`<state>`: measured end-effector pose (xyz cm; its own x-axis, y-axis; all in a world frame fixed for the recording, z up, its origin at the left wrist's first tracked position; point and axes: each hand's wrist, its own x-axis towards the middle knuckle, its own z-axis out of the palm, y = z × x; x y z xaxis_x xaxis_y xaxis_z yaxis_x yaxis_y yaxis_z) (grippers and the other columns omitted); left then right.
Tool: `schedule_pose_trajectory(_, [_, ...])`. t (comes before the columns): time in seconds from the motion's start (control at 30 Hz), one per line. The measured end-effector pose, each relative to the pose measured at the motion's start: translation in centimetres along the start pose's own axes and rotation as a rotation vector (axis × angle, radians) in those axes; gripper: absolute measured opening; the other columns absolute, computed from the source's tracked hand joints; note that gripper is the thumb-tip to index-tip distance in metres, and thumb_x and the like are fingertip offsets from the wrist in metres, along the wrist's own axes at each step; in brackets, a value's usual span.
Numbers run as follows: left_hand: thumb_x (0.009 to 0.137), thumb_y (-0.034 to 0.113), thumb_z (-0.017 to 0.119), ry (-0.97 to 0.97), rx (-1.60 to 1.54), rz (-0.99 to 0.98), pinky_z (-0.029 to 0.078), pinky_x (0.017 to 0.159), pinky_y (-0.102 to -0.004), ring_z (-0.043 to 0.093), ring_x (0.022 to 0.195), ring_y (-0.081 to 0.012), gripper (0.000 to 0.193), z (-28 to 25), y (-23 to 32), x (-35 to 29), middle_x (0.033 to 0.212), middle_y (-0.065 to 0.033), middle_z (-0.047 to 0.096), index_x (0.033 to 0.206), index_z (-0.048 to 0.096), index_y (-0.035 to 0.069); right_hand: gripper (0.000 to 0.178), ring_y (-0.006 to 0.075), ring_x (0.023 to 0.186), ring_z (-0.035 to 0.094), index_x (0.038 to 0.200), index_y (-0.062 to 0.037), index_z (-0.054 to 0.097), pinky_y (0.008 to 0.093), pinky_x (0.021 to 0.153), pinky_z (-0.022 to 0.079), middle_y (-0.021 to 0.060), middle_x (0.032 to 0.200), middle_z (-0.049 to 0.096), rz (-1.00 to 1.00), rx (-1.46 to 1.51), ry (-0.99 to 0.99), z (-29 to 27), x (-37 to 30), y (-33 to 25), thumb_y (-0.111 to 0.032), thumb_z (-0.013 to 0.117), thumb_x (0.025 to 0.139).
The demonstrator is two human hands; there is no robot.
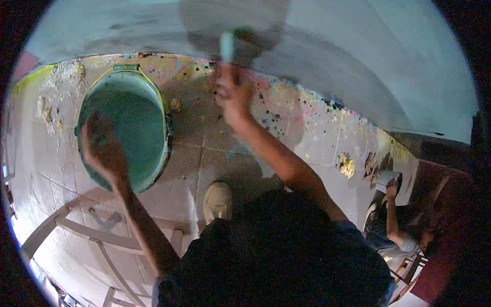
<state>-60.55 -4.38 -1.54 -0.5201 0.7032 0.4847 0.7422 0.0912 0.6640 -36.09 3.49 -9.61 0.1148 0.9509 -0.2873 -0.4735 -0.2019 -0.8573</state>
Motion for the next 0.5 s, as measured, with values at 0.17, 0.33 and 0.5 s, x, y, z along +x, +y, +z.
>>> schedule_pose_trajectory(0.17, [0.074,0.008,0.058,-0.273,-0.169,0.398,0.044,0.075,-0.0333,0.056,0.083,-0.0287,0.021,7.3,9.9,2.1,0.09,-0.0139,0.059,0.095,0.058,0.004,0.031,0.0057,0.048,0.041,0.084,-0.0101,0.053,0.0207,0.041,0.032,-0.0044,0.063,0.045,-0.134,-0.19,-0.236,2.9,0.2,1.6,-0.038,0.061,0.076])
schedule_pose_trajectory(0.33, [0.075,0.008,0.055,-0.37,-0.312,0.382,0.044,0.073,-0.037,0.055,0.084,-0.0316,0.024,12.2,10.3,3.0,0.094,-0.0133,0.057,0.099,0.056,0.005,0.034,0.0075,0.051,0.045,0.093,-0.0085,0.056,0.0211,0.043,0.036,-0.0027,0.064,0.048,-0.005,-0.459,0.052,-5.8,-0.4,-4.2,-0.038,0.061,0.076])
schedule_pose_trajectory(0.5, [0.075,0.012,0.054,-0.415,-0.301,0.46,0.044,0.073,-0.0377,0.054,0.085,-0.033,0.026,17.1,7.0,0.8,0.094,-0.0137,0.057,0.1,0.055,0.007,0.042,0.01,0.057,0.049,0.106,-0.0091,0.051,0.0228,0.046,0.039,-0.0009,0.069,0.05,-0.124,-0.347,0.506,-15.1,-6.8,-8.7,-0.038,0.06,0.077])
